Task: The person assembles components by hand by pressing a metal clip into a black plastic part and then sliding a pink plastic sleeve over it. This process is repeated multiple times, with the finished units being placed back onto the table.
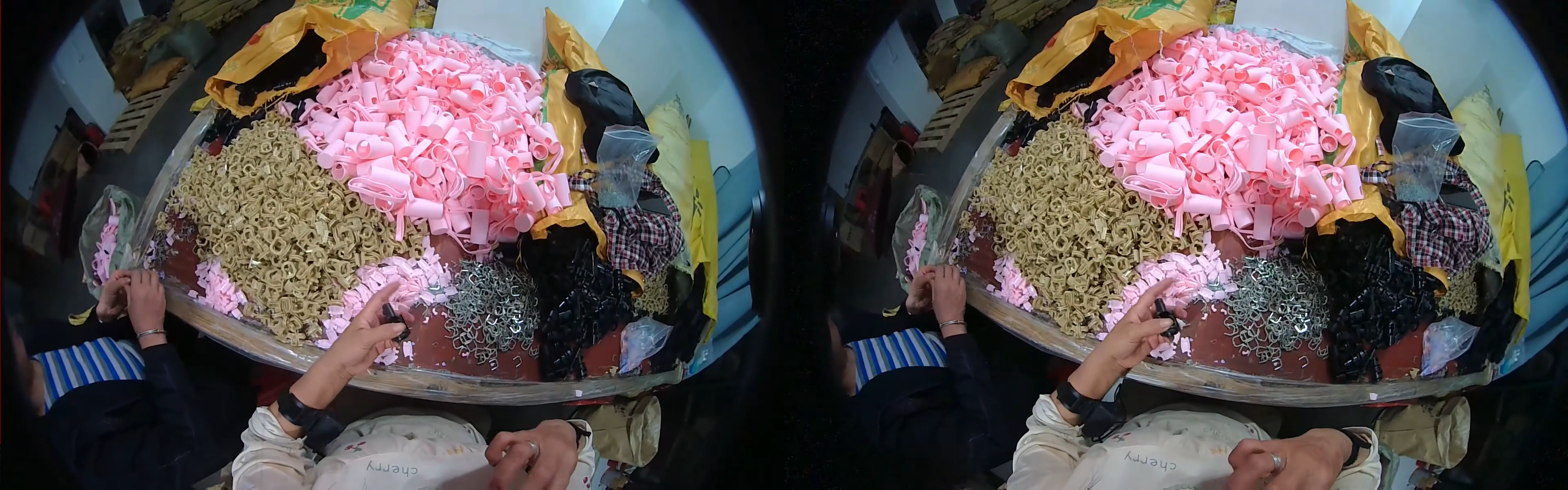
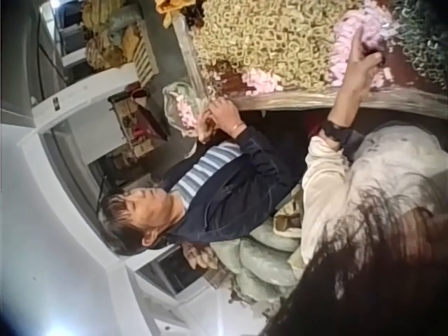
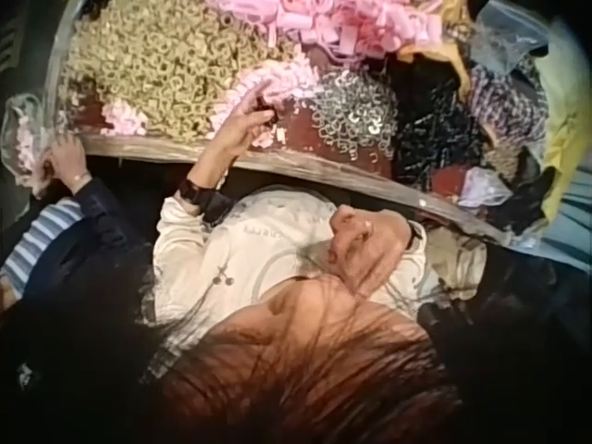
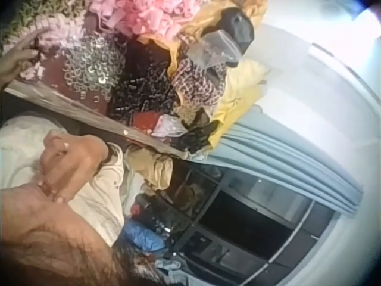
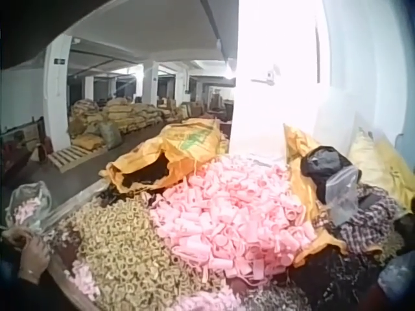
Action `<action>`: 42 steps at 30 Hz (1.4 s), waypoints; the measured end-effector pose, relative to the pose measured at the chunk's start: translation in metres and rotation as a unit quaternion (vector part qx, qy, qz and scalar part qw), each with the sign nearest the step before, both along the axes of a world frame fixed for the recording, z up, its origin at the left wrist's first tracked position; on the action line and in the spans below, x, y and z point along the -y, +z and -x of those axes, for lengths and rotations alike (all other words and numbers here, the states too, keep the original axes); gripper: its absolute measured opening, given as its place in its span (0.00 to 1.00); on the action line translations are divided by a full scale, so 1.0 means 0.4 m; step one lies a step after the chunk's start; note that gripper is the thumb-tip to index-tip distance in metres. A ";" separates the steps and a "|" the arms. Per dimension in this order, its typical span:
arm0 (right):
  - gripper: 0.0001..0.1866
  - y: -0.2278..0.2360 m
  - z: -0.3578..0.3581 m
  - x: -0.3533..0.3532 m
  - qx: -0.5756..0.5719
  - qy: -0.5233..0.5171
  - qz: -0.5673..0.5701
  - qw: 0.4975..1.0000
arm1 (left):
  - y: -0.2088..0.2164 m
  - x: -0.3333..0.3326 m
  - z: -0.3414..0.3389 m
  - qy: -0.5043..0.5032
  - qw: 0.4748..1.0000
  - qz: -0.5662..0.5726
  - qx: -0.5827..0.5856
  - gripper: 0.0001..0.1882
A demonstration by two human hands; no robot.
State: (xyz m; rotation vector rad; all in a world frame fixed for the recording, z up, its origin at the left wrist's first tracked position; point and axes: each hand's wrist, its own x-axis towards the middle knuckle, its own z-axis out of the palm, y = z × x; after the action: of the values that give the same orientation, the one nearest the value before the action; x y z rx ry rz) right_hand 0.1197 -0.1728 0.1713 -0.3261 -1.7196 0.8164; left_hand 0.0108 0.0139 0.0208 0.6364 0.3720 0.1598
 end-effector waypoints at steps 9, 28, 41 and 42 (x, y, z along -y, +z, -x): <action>0.04 -0.366 -0.092 -0.135 0.396 -0.487 0.258 0.734 | -0.051 -0.012 0.040 0.047 0.996 0.079 -0.007 0.24; 0.04 -0.439 -0.081 -0.168 0.440 -0.530 0.255 0.679 | -0.050 -0.005 0.053 0.027 0.993 0.114 -0.006 0.19; 0.03 -0.423 -0.088 -0.153 0.302 -0.516 0.258 0.759 | -0.051 0.017 0.041 -0.018 0.996 0.081 -0.025 0.17; 0.03 -0.419 -0.090 -0.150 0.240 -0.475 0.321 0.783 | -0.048 0.019 0.038 -0.020 0.996 0.081 -0.026 0.17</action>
State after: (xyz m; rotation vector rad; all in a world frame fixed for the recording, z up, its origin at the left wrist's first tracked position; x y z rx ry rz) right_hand 0.1557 -0.1130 0.0038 -1.8371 -1.3523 0.5179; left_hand -0.0043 0.0064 0.0016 0.4889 0.4172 0.0740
